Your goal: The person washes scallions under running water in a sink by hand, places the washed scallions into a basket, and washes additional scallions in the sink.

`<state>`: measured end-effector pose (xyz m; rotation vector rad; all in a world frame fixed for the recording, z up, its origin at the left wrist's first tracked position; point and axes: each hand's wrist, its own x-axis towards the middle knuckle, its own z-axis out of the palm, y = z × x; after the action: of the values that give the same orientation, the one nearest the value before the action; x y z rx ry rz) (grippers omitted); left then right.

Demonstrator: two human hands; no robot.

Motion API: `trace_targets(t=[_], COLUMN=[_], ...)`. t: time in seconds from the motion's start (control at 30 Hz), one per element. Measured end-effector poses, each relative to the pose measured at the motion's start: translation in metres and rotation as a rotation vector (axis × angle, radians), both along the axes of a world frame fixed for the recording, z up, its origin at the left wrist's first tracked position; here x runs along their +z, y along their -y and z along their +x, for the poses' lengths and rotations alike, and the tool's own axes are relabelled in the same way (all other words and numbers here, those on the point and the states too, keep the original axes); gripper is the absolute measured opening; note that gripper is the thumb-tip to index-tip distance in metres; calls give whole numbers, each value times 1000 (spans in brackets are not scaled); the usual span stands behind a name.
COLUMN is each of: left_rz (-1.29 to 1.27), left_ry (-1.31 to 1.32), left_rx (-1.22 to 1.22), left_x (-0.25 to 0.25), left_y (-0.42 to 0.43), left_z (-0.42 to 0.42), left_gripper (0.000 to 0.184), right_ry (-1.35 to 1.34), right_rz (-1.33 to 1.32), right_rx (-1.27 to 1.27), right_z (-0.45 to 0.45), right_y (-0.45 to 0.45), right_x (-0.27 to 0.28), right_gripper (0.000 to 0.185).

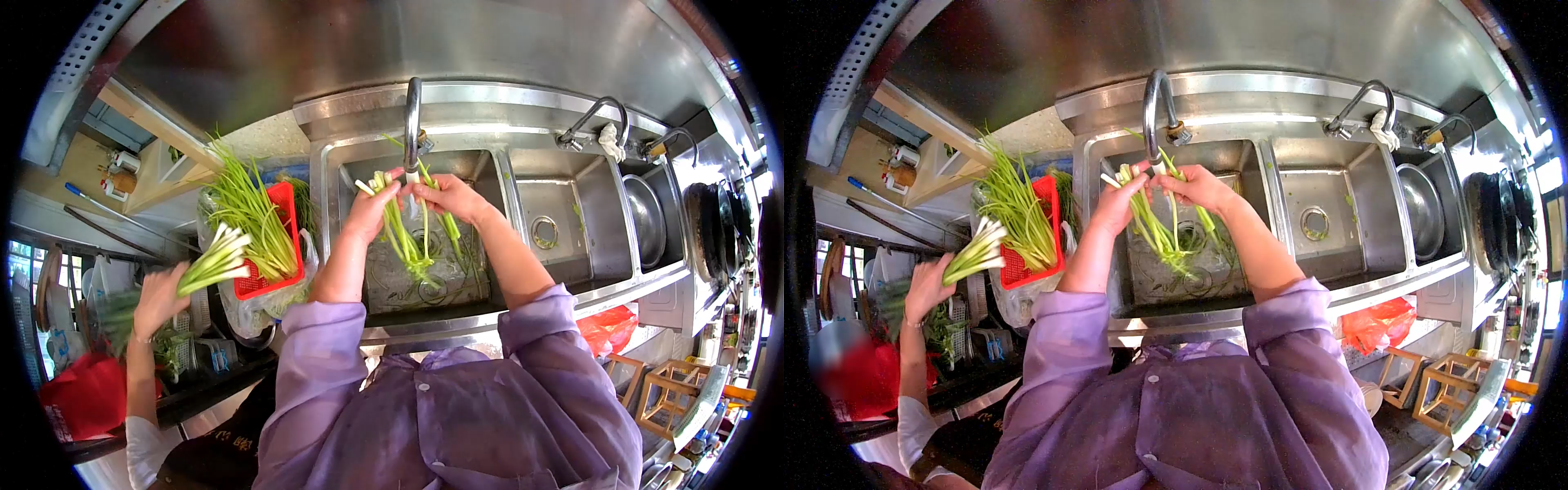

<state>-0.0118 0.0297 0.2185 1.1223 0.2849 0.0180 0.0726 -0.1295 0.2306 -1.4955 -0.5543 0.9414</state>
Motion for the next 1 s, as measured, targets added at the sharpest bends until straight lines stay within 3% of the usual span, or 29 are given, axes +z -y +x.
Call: trace_targets(t=[0.2, 0.27, 0.37, 0.43, 0.5, 0.6, 0.77, 0.8, 0.87, 1.0], left_rz=[206, 271, 388, 359, 150, 170, 402, 255, 259, 243], left_ry=[88, 58, 56, 89, 54, 73, 22, -12, -28, 9], left_rx=[-38, 135, 155, 156, 210, 207, 288, 239, 211, 203], left_x=[-1, -5, -8, -13, -13, -12, -34, -17, -13, -19], left_y=[21, 26, 28, 35, 41, 50, 46, 46, 34, 25], left_z=[14, 18, 16, 11, 6, 3, 9, 6, 3, 4], left_gripper=[19, 18, 17, 17, 15, 13, 14, 16, 13, 9], right_ry=[-73, -47, -53, 27, 17, -348, -509, -367, -675, -640], right_rz=[-14, -22, -54, -89, -43, 88, 135, 130, 301, 361], right_rx=[85, -70, -143, -254, -255, -196, -333, -229, -155, -227], right_z=[1, 2, 4, -5, -4, -4, 2, 11, 15, -4], right_y=[3, 7, 9, -4, -12, -15, -30, -28, -22, -15], right_x=[-4, -5, -12, -15, -24, -24, -37, -56, -46, -18], right_gripper=[30, 28, 37, 40, 42, 53, 50, 46, 36, 38])
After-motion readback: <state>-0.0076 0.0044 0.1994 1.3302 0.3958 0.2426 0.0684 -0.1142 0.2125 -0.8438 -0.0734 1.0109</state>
